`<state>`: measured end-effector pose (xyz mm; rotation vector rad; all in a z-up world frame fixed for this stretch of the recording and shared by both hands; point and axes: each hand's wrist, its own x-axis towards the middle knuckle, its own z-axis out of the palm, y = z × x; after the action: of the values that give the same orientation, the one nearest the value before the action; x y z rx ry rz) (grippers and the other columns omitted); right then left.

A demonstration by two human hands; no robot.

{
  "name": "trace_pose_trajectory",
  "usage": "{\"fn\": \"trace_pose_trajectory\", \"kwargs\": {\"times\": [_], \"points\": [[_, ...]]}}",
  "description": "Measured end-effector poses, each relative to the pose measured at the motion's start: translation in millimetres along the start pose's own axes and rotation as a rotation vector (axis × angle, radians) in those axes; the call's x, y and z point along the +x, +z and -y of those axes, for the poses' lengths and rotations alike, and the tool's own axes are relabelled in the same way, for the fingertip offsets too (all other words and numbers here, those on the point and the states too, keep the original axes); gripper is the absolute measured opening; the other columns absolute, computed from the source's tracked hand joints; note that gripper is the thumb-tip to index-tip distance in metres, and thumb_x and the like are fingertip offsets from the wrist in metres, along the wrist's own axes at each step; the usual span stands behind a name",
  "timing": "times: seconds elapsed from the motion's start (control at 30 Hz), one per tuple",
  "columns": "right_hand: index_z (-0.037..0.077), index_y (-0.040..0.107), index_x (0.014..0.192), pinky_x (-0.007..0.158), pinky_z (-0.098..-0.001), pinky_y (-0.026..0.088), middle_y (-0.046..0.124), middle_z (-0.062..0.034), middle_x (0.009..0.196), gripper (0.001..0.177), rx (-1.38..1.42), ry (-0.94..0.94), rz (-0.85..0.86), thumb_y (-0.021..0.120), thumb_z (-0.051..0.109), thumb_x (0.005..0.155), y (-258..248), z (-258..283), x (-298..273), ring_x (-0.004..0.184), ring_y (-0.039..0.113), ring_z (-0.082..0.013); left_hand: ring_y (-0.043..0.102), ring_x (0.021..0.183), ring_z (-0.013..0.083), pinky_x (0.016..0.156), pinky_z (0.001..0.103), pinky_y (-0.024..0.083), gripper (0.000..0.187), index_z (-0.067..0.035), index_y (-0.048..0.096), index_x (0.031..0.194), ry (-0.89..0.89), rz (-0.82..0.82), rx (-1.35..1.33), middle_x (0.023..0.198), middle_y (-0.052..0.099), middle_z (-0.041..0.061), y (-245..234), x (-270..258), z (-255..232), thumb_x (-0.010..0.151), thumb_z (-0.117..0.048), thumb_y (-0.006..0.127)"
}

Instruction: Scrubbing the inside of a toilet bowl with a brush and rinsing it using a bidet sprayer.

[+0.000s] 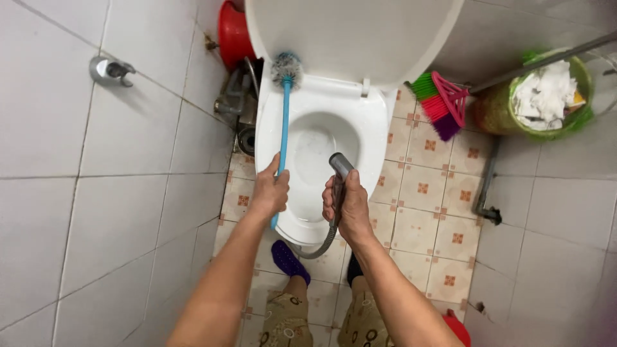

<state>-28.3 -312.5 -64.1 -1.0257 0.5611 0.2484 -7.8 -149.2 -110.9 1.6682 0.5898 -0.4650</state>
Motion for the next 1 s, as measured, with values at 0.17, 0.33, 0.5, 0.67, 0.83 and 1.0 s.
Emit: {"fn": "trace_pose_trajectory", "kwargs": {"times": [0.17,0.33,0.5,0.67,0.83,1.0], "points": [[0.0,0.055,0.085,0.028,-0.0295,0.037,0.045,-0.0112,0.048,0.065,0.007,-0.024,-0.015,0.041,0.063,0.092,-21.4,1.7,-2.8,0.028,0.041,-0.0167,0.056,0.11,0.051,0.088,0.058,0.046,0.05,-0.01,0.042,0.143,0.151,0.242,0.382,0.12,0.058,0.034,67.8,-6.3,6.4,0.093,-0.011,0.04],[0.003,0.054,0.086,0.026,-0.028,0.035,0.046,-0.0066,0.048,0.067,0.038,-0.02,-0.12,0.036,0.067,0.091,-82.3,36.2,-17.0,0.028,0.039,-0.0137,0.067,0.099,0.0288,0.083,0.048,0.055,0.05,-0.032,0.041,0.142,-0.002,0.407,0.68,0.103,0.07,0.01,131.4,-64.0,-11.1,0.092,-0.029,0.047],[0.0,0.053,0.086,0.025,-0.0303,0.035,0.045,-0.0117,0.047,0.066,0.048,-0.092,-0.103,0.031,0.061,0.095,-127.0,47.4,-27.4,0.026,0.04,-0.0182,0.065,0.099,0.0409,0.084,0.052,0.053,0.054,-0.027,0.04,0.144,0.101,0.313,0.76,0.104,0.068,0.022,139.0,-110.9,15.3,0.091,-0.022,0.048],[0.001,0.054,0.089,0.027,-0.0289,0.037,0.048,-0.0106,0.049,0.063,0.169,-0.143,-0.062,0.028,0.058,0.098,-144.0,48.3,-31.1,0.028,0.042,-0.0167,0.067,0.089,0.0423,0.072,0.052,0.055,0.048,-0.019,0.044,0.143,0.413,0.091,0.673,0.097,0.069,0.025,160.0,-116.0,10.8,0.096,-0.019,0.045],[0.001,0.053,0.087,0.027,-0.0287,0.037,0.048,-0.0104,0.048,0.062,0.135,-0.116,-0.074,0.026,0.056,0.099,-160.7,44.0,-40.2,0.028,0.041,-0.0166,0.063,0.097,0.044,0.077,0.052,0.053,0.047,-0.016,0.046,0.142,0.37,0.065,0.565,0.107,0.065,0.027,176.2,-112.5,35.8,0.095,-0.015,0.048],[0.003,0.054,0.088,0.027,-0.0272,0.038,0.049,-0.0085,0.048,0.065,0.1,-0.089,-0.076,0.026,0.06,0.097,-176.4,42.8,-35.0,0.029,0.042,-0.0147,0.057,0.111,0.0436,0.089,0.052,0.051,0.046,-0.017,0.046,0.141,0.288,0.021,0.409,0.122,0.06,0.023,178.3,-118.7,42.8,0.095,-0.014,0.048]]}}
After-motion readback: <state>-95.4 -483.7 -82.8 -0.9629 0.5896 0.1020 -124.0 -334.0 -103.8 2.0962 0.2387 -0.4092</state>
